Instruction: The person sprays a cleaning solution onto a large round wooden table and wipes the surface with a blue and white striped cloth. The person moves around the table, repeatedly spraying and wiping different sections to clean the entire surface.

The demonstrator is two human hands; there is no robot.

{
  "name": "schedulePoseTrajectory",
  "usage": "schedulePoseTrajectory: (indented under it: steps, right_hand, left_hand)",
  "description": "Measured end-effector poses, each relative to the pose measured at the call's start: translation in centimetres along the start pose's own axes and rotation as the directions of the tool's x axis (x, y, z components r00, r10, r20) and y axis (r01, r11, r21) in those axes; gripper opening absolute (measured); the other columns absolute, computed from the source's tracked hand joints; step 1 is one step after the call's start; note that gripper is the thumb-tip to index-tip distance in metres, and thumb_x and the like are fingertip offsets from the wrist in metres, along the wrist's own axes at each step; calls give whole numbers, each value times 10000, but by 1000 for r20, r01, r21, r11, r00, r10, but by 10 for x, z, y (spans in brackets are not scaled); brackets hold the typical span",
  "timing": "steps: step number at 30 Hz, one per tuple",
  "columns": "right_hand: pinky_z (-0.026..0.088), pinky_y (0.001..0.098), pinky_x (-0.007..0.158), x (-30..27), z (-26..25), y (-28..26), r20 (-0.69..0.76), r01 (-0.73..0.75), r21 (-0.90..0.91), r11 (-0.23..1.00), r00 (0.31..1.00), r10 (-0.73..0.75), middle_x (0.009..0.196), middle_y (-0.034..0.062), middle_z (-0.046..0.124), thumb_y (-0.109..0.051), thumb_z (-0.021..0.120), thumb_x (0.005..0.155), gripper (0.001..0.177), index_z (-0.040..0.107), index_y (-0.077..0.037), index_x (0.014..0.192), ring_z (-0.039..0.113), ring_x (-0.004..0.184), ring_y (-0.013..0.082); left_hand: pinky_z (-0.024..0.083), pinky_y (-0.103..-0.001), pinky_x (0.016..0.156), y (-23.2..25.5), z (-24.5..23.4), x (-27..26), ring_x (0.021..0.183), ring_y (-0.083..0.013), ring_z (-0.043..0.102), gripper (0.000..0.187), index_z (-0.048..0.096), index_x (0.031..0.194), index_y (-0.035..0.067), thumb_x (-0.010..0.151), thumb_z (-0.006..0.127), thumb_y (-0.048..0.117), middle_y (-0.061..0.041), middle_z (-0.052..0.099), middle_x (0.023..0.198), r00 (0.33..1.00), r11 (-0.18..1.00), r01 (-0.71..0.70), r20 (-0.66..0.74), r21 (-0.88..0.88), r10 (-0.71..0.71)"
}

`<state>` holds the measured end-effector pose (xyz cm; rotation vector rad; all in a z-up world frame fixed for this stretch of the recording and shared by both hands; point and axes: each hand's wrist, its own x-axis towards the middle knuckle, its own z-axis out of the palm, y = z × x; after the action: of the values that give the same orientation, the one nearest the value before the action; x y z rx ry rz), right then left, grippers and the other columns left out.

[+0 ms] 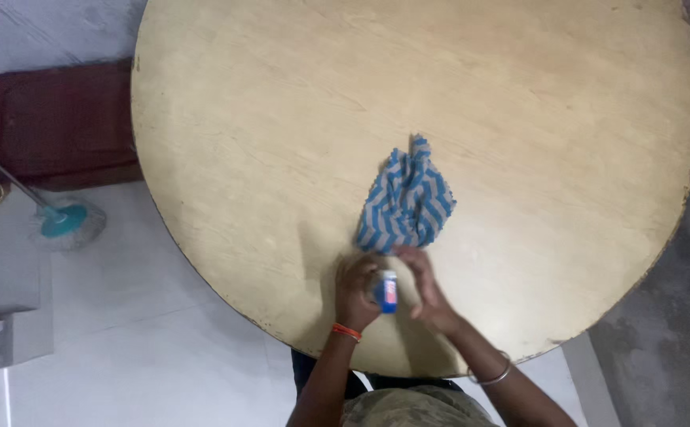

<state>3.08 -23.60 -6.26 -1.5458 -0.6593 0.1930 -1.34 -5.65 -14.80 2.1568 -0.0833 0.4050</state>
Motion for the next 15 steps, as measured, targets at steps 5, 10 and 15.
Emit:
schedulePoseTrajectory:
  steps: [5,10,15]
  right_hand:
    - [166,688,1240,66,-38,44,-254,-207,-583,786,965,65,1691,328,94,-679,446,1076,731,326,-205,1620,105,1580,466]
    - [-84,794,1066,144,-11,75,-351,-449,-864,226,861,368,1668,279,59,-768,396,903,847,285,-329,1619,-88,1532,448]
    - [-45,787,1126,181,-24,88,-274,-322,-929,181,930,247,1663,275,218,-740,329,973,779,310,-320,1628,23,1567,440]
  left_hand:
    - [211,-560,1242,-8,-32,19,1397,-311,499,852,573,1308,83,670,891,547,-133,618,1377,999,996,-46,8,79,45]
    - [142,-582,1274,-2,-38,30,1523,-339,373,916,465,1429,91,744,840,570,-145,474,1567,999,991,-42,37,123,37]
    - [107,-601,1299,-8,-31,26,1570,-366,309,747,418,1422,126,859,748,490,-134,373,1663,996,986,-77,-30,150,83]
